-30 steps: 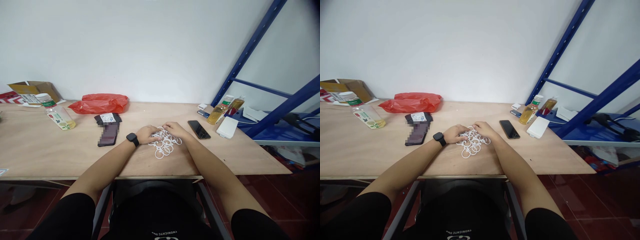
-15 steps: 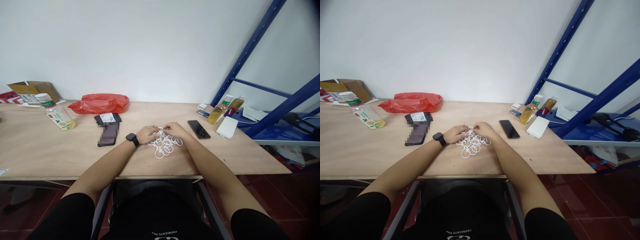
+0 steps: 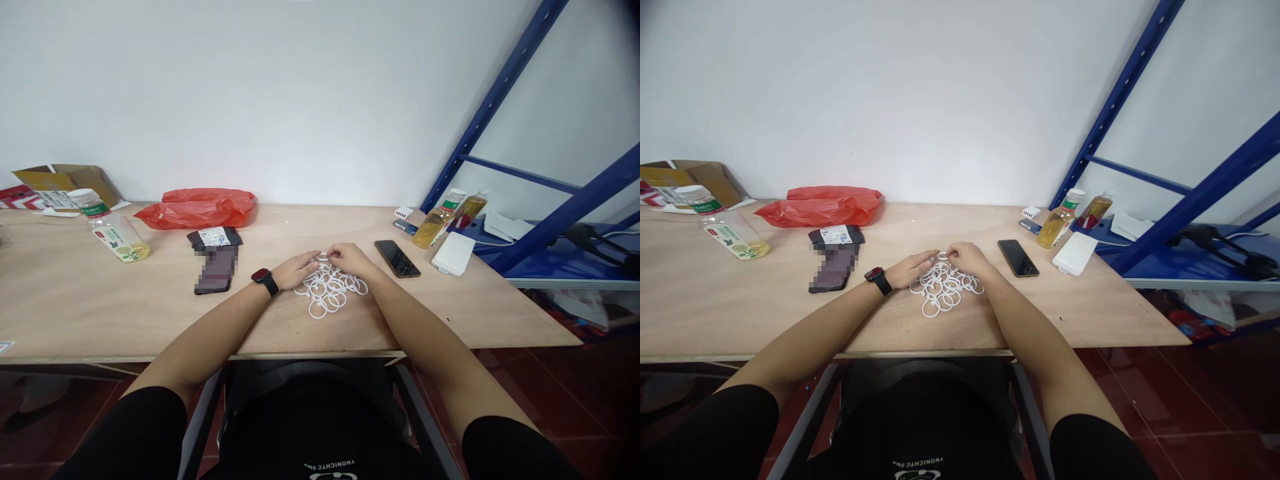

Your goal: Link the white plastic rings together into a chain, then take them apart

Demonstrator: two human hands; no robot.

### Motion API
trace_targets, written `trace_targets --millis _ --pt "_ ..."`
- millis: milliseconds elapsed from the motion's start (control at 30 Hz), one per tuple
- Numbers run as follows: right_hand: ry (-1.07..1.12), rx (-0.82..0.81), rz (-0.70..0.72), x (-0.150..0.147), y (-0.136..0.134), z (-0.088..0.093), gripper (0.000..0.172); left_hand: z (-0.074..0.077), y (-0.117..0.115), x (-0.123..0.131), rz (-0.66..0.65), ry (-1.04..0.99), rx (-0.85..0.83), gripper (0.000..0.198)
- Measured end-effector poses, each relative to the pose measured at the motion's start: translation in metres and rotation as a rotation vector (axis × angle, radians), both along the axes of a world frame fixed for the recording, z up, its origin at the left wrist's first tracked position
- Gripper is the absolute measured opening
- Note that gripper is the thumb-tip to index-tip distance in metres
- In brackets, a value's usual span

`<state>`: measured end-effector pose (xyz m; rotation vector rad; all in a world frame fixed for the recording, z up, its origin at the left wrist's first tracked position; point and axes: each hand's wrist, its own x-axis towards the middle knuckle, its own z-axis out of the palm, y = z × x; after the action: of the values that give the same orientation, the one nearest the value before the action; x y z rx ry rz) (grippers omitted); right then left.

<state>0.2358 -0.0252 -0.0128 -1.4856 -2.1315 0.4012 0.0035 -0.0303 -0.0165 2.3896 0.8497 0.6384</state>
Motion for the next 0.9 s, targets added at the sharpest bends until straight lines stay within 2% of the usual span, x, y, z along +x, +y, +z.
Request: trace_targets --millis 167,300,367,500,633,767,900 --pt "0.065 0.022 -0.036 -0.003 -0.003 0.005 0.021 0.0 0.005 -0.002 0.054 -0.221 -0.045 0.067" --pt "0.131 0.102 -0.034 -0.005 -0.004 0.008 0.02 -0.002 0.011 -0.004 0.187 -0.282 -0.016 0.06" --pt "0.171 0.14 -0.004 -0.008 -0.006 0.01 0.021 -0.002 0.013 -0.005 0.226 -0.249 0.09 0.053" --pt "0.251 0.179 0.05 -0.02 -0.013 0.013 0.019 0.001 0.014 -0.005 0.168 -0.129 0.373 0.041" --pt "0.332 0.182 0.057 -0.035 -0.021 0.014 0.017 0.005 0.011 -0.004 0.209 -0.059 0.491 0.029" --pt "0.415 0.17 0.061 -0.038 -0.024 0.015 0.019 0.007 0.01 -0.004 0.223 -0.114 0.494 0.028" --pt "0.383 0.195 0.1 -0.035 -0.025 0.017 0.022 0.007 0.008 -0.002 0.198 -0.208 0.369 0.024"
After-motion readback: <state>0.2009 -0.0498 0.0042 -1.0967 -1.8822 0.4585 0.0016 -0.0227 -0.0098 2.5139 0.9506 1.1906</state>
